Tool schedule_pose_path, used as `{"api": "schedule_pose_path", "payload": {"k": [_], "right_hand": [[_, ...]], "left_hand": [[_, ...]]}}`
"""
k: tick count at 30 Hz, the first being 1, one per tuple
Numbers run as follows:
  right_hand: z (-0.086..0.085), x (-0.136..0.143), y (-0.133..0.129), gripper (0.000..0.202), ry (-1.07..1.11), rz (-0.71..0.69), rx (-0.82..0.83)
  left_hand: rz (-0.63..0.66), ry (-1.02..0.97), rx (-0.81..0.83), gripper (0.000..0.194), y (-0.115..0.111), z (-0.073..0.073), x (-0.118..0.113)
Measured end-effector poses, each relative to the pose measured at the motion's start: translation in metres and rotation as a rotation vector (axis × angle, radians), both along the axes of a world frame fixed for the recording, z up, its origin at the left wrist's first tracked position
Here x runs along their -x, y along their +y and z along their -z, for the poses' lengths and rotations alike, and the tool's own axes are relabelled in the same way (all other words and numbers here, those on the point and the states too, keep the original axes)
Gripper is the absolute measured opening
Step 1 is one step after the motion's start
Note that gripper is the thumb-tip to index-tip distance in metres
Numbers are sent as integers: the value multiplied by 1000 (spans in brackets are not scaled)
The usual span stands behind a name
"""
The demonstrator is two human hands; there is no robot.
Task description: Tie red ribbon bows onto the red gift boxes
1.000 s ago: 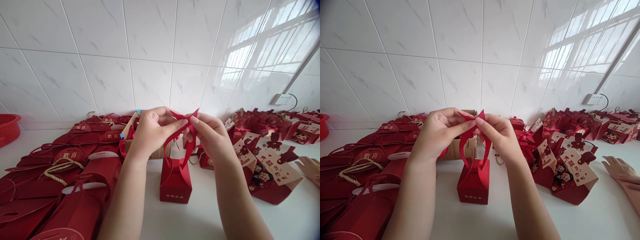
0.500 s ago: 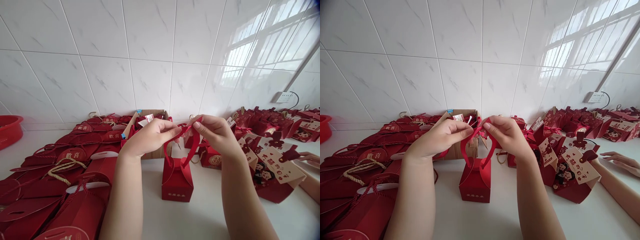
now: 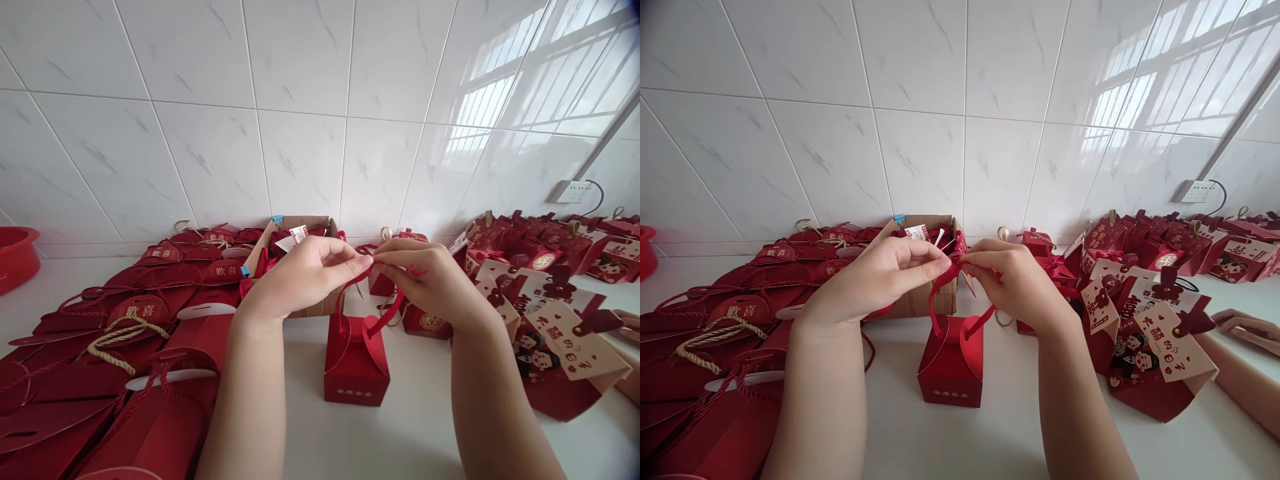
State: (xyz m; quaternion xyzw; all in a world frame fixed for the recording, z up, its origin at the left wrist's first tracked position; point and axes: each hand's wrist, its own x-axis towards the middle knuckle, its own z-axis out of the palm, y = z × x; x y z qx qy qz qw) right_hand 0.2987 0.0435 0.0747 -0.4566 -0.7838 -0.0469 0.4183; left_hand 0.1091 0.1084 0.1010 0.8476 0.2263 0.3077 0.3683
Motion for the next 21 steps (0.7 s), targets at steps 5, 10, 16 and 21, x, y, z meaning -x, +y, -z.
{"api": "schedule_pose_path", "payload": {"k": [5, 10, 16, 21], "right_hand": [[2, 1, 3, 22, 57, 0, -52], [4, -2, 7, 22, 68, 8, -92], [5, -4, 14, 18, 158, -13, -55], [5, -2, 8, 26, 412, 232, 3]], "left_hand": [[-134, -44, -101, 12, -5, 2, 3], [-193, 160, -199, 17, -18, -1, 3], [-293, 321, -336, 24, -23, 6, 1], [-444, 476, -330, 37, -20, 4, 12]]}}
